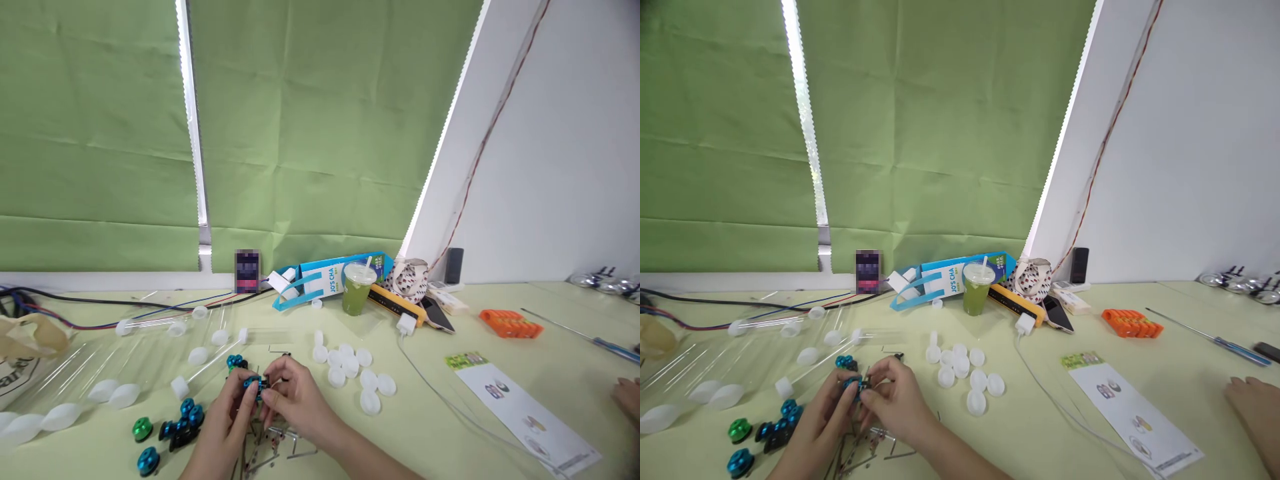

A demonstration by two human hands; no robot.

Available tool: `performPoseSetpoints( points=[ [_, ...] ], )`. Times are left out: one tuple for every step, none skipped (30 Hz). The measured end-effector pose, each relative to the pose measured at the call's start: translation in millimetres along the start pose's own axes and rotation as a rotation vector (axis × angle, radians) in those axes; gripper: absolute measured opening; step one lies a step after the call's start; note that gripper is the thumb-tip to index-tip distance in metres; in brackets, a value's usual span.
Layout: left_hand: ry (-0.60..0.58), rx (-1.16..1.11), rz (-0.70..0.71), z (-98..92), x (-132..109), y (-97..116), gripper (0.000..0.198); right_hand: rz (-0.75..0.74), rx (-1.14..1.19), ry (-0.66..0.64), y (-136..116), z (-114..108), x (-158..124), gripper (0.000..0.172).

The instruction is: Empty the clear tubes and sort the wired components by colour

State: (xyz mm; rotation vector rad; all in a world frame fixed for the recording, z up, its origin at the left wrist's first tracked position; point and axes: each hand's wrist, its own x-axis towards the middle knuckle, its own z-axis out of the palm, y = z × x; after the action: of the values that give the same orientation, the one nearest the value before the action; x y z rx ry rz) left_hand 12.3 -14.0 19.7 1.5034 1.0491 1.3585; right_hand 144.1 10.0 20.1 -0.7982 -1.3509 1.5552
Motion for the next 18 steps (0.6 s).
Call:
performPoseSetpoints(
  points=[
    [-0.002,0.004,0.005,0.3,0,1,0.020,-0.027,0.009,0.026,-1,0,0,0.045],
    [-0.006,0.013,0.011,0.4,0,2,0.020,-0.027,0.015,0.040,-2,0,0,0.045],
    [-0.012,0.025,0.014,0.4,1,2,0.019,-0.001,0.014,0.035,-3,0,0,0.042],
    [-0.010,0.038,0.017,0.2,1,3,0.019,0.034,0.005,0.024,-4,1,0,0.039],
    [-0.011,0.049,0.020,-0.1,1,3,0.019,0.060,-0.009,0.009,-5,1,0,0.038],
    [-0.009,0.058,0.024,-0.4,1,3,0.018,0.062,-0.021,0.000,-6,1,0,0.038],
    [-0.005,0.064,0.028,-0.8,1,2,0.018,0.040,-0.027,-0.002,-6,1,0,0.037],
    [-0.007,0.067,0.032,-1.2,1,1,0.017,0.004,-0.026,0.005,-7,1,0,0.038],
    [-0.009,0.071,0.036,-1.7,1,0,0.017,-0.025,-0.015,0.019,-7,0,0,0.041],
    [-0.015,0.076,0.038,-2.1,1,-2,0.016,-0.025,-0.007,0.019,-7,0,1,0.042],
    [-0.022,0.086,0.036,-2.6,1,-4,0.016,0.001,-0.004,0.004,-7,0,1,0.039],
    [-0.024,0.097,0.035,-2.9,1,-6,0.015,0.032,-0.009,-0.014,-7,-1,1,0.036],
    [-0.025,0.104,0.032,-3.2,1,-7,0.015,0.053,-0.017,-0.031,-6,-1,1,0.035],
    [-0.021,0.106,0.029,-3.3,1,-8,0.015,0.052,-0.022,-0.039,-6,-1,1,0.036],
    [-0.013,0.101,0.027,-3.3,1,-8,0.015,0.031,-0.022,-0.038,-6,-1,1,0.035],
    [-0.001,0.089,0.029,-3.2,1,-8,0.015,0.000,-0.014,-0.027,-6,-1,1,0.036],
    [0.008,0.075,0.031,-3.0,2,-8,0.016,-0.027,-0.002,-0.005,-7,-1,1,0.038],
    [0.012,0.065,0.034,-2.8,2,-7,0.016,-0.029,0.009,0.013,-8,0,1,0.040]
  ],
)
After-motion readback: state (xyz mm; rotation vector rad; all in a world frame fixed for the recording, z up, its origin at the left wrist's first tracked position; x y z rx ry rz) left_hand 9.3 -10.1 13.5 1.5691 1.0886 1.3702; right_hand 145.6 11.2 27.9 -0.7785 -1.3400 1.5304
